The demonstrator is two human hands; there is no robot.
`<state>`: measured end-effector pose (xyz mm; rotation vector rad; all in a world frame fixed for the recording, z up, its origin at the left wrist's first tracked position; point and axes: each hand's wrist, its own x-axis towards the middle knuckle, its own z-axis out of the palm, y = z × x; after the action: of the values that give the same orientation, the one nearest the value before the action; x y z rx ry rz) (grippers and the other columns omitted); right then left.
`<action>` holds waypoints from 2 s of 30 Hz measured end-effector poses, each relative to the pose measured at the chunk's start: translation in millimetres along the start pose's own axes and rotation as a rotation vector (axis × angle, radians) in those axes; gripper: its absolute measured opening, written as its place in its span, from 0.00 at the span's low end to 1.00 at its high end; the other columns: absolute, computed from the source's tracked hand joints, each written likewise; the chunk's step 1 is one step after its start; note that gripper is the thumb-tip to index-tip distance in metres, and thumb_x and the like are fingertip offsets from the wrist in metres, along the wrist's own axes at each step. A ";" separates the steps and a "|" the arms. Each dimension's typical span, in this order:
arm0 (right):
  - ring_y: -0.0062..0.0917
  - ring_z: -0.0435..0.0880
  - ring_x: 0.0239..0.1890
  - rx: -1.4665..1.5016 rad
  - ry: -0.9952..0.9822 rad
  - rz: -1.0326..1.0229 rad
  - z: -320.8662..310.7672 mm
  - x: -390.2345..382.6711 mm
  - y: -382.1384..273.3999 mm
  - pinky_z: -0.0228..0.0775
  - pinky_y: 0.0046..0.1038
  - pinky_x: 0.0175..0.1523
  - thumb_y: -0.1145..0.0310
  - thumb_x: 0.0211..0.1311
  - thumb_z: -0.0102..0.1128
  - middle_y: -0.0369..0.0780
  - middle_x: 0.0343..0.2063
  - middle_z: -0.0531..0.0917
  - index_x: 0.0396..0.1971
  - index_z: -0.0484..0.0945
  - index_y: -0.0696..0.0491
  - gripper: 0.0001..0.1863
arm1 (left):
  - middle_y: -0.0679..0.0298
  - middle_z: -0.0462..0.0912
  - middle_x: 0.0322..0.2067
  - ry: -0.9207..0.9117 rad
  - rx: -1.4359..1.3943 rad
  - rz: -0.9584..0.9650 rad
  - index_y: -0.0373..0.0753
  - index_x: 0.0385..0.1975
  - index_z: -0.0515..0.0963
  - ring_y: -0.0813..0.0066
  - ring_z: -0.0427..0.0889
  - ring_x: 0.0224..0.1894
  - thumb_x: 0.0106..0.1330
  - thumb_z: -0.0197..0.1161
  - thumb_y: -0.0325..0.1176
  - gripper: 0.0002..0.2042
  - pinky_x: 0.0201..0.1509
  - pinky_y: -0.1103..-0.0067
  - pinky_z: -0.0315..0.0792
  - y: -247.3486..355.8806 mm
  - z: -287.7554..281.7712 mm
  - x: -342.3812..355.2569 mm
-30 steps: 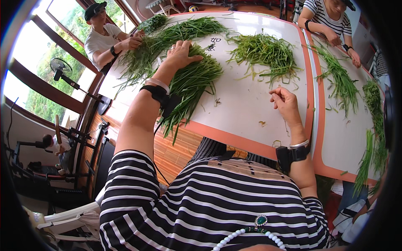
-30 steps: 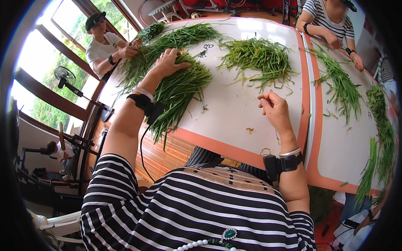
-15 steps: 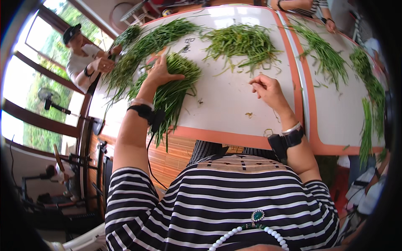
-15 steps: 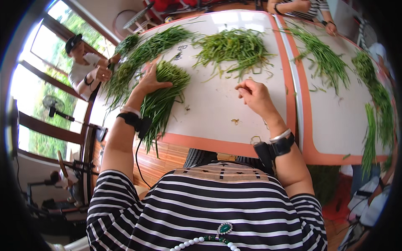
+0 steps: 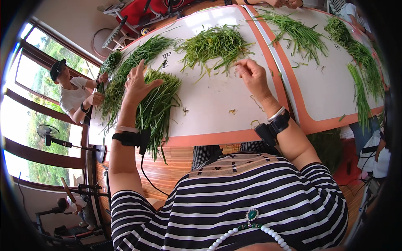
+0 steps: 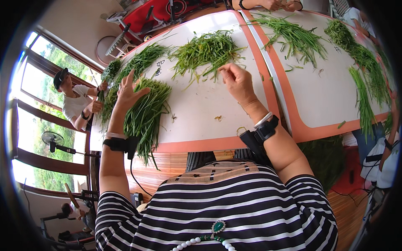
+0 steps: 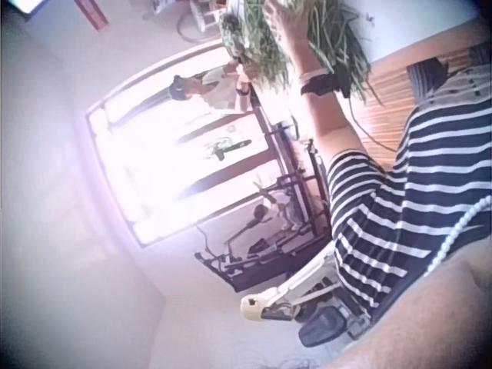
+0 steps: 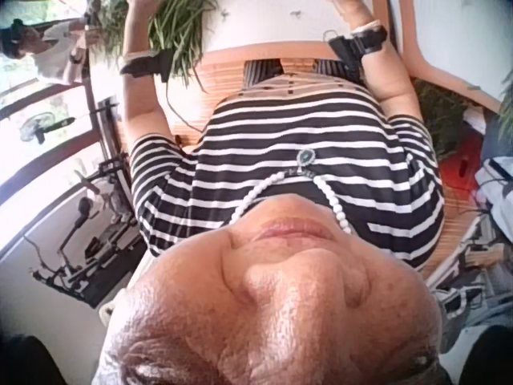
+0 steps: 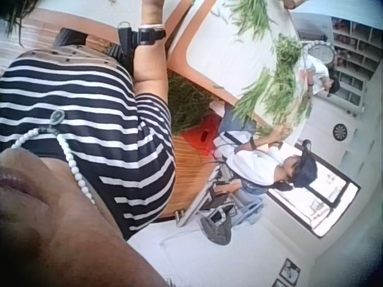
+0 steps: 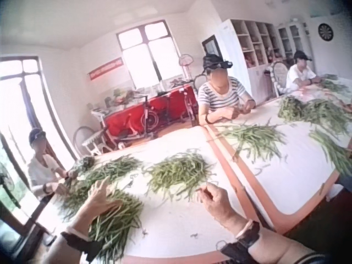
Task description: The person sorts a large quantity of green vegetables on a table, gathering them into bunches, placing them into a cardboard box, and carrying the box inside.
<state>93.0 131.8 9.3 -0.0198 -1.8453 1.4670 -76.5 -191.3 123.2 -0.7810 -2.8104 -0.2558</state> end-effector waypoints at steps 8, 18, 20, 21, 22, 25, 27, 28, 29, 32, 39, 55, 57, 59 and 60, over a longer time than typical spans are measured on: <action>0.10 0.67 0.19 0.163 0.177 0.105 -8.1 9.5 8.2 0.59 0.15 0.25 0.73 0.66 0.55 0.30 0.18 0.74 0.34 0.79 0.57 0.04 | 0.55 0.54 0.68 -0.393 -0.174 0.687 0.55 0.66 0.61 0.53 0.52 0.71 0.63 0.61 0.53 0.32 0.69 0.57 0.56 161.5 104.7 -31.9; 0.08 0.63 0.18 0.264 0.233 0.156 -14.1 7.9 -2.4 0.54 0.13 0.23 0.73 0.67 0.55 0.28 0.17 0.70 0.34 0.77 0.56 0.04 | 0.57 0.61 0.64 -0.184 -0.070 0.631 0.51 0.66 0.61 0.56 0.64 0.65 0.65 0.53 0.57 0.31 0.65 0.61 0.63 180.0 176.7 83.2; 0.09 0.63 0.17 0.237 0.204 0.176 -9.9 10.5 1.1 0.54 0.13 0.23 0.73 0.67 0.55 0.29 0.17 0.70 0.35 0.77 0.56 0.04 | 0.55 0.65 0.60 -0.197 0.006 0.563 0.48 0.64 0.62 0.54 0.72 0.58 0.65 0.55 0.55 0.30 0.56 0.64 0.71 167.7 185.8 117.6; 0.09 0.63 0.17 0.243 0.231 0.166 -13.6 9.7 -0.7 0.54 0.14 0.23 0.72 0.67 0.55 0.29 0.17 0.70 0.34 0.77 0.56 0.04 | 0.54 0.67 0.57 -0.178 -0.048 0.546 0.46 0.60 0.66 0.53 0.74 0.55 0.64 0.57 0.53 0.28 0.55 0.63 0.72 167.1 186.5 126.7; 0.10 0.63 0.17 0.255 0.255 0.148 -15.4 12.0 -2.1 0.54 0.14 0.22 0.72 0.67 0.55 0.29 0.17 0.71 0.34 0.77 0.56 0.05 | 0.53 0.70 0.54 -0.151 -0.095 0.523 0.44 0.56 0.70 0.52 0.76 0.52 0.63 0.59 0.52 0.26 0.53 0.62 0.73 165.6 179.8 138.1; 0.11 0.64 0.17 0.367 0.335 0.125 -20.2 18.3 -6.9 0.52 0.15 0.22 0.69 0.67 0.54 0.31 0.18 0.71 0.33 0.77 0.55 0.06 | 0.54 0.73 0.51 -0.172 -0.033 0.694 0.38 0.52 0.74 0.52 0.77 0.49 0.63 0.61 0.48 0.23 0.47 0.65 0.75 169.8 157.9 144.4; 0.12 0.64 0.17 0.400 0.411 0.136 -34.6 17.6 0.1 0.52 0.15 0.21 0.69 0.67 0.54 0.31 0.18 0.72 0.34 0.77 0.55 0.06 | 0.57 0.77 0.45 -0.117 -0.110 0.612 0.37 0.44 0.78 0.54 0.78 0.45 0.63 0.62 0.44 0.17 0.46 0.66 0.75 196.4 128.3 97.9; 0.12 0.64 0.17 0.460 0.456 0.121 -36.8 19.7 1.1 0.51 0.15 0.21 0.68 0.67 0.54 0.31 0.18 0.72 0.35 0.76 0.55 0.06 | 0.59 0.79 0.42 0.044 -0.122 0.673 0.37 0.40 0.79 0.56 0.79 0.43 0.63 0.62 0.42 0.14 0.46 0.67 0.75 196.1 125.7 70.6; 0.12 0.63 0.16 0.479 0.482 0.126 -39.7 19.9 4.2 0.50 0.16 0.21 0.68 0.66 0.54 0.31 0.18 0.72 0.36 0.76 0.54 0.06 | 0.61 0.78 0.44 0.025 -0.148 0.677 0.40 0.41 0.78 0.61 0.78 0.46 0.63 0.62 0.42 0.14 0.46 0.69 0.75 201.1 119.5 42.7; 0.11 0.60 0.14 0.548 0.569 0.086 -44.0 24.3 -10.2 0.48 0.16 0.19 0.71 0.66 0.52 0.31 0.17 0.71 0.37 0.77 0.55 0.06 | 0.61 0.67 0.60 -0.063 -0.234 0.975 0.46 0.53 0.72 0.64 0.64 0.65 0.58 0.65 0.44 0.23 0.60 0.65 0.65 206.4 121.7 -42.4; 0.13 0.59 0.15 0.528 0.508 0.044 -44.8 17.7 -15.9 0.50 0.16 0.21 0.73 0.68 0.50 0.31 0.17 0.67 0.39 0.75 0.58 0.06 | 0.57 0.68 0.55 -0.129 -0.399 1.191 0.42 0.47 0.69 0.58 0.63 0.64 0.59 0.61 0.38 0.17 0.60 0.63 0.61 239.0 139.2 -57.6; 0.09 0.56 0.16 0.376 0.367 0.052 -34.7 17.4 -17.3 0.46 0.15 0.20 0.75 0.69 0.49 0.29 0.16 0.65 0.37 0.75 0.57 0.05 | 0.58 0.68 0.53 -0.035 -0.326 1.209 0.43 0.51 0.69 0.60 0.64 0.60 0.58 0.59 0.46 0.23 0.60 0.61 0.61 247.4 160.0 -10.2; 0.09 0.57 0.16 0.373 0.344 0.023 -33.5 18.1 -15.2 0.46 0.15 0.20 0.74 0.69 0.49 0.29 0.16 0.65 0.37 0.75 0.57 0.05 | 0.58 0.71 0.47 0.133 -0.242 1.099 0.43 0.44 0.70 0.61 0.69 0.55 0.57 0.57 0.39 0.15 0.52 0.61 0.65 243.0 173.7 24.3; 0.10 0.60 0.16 0.303 0.314 0.061 -30.4 17.9 -18.6 0.50 0.15 0.20 0.75 0.69 0.50 0.30 0.17 0.68 0.36 0.74 0.59 0.05 | 0.58 0.72 0.44 0.325 0.169 0.873 0.43 0.41 0.75 0.61 0.71 0.53 0.58 0.58 0.37 0.13 0.49 0.61 0.68 217.3 176.6 75.7; 0.10 0.60 0.16 0.303 0.315 0.054 -32.1 16.8 -19.7 0.50 0.15 0.20 0.75 0.69 0.50 0.30 0.17 0.68 0.36 0.74 0.59 0.05 | 0.57 0.73 0.47 0.199 -0.168 0.645 0.44 0.42 0.77 0.61 0.71 0.54 0.59 0.60 0.40 0.13 0.50 0.61 0.68 203.6 169.3 100.0</action>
<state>107.6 159.2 36.5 -0.1454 -1.3703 1.6625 -80.0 67.0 7.5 -1.5413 -2.2264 -0.4265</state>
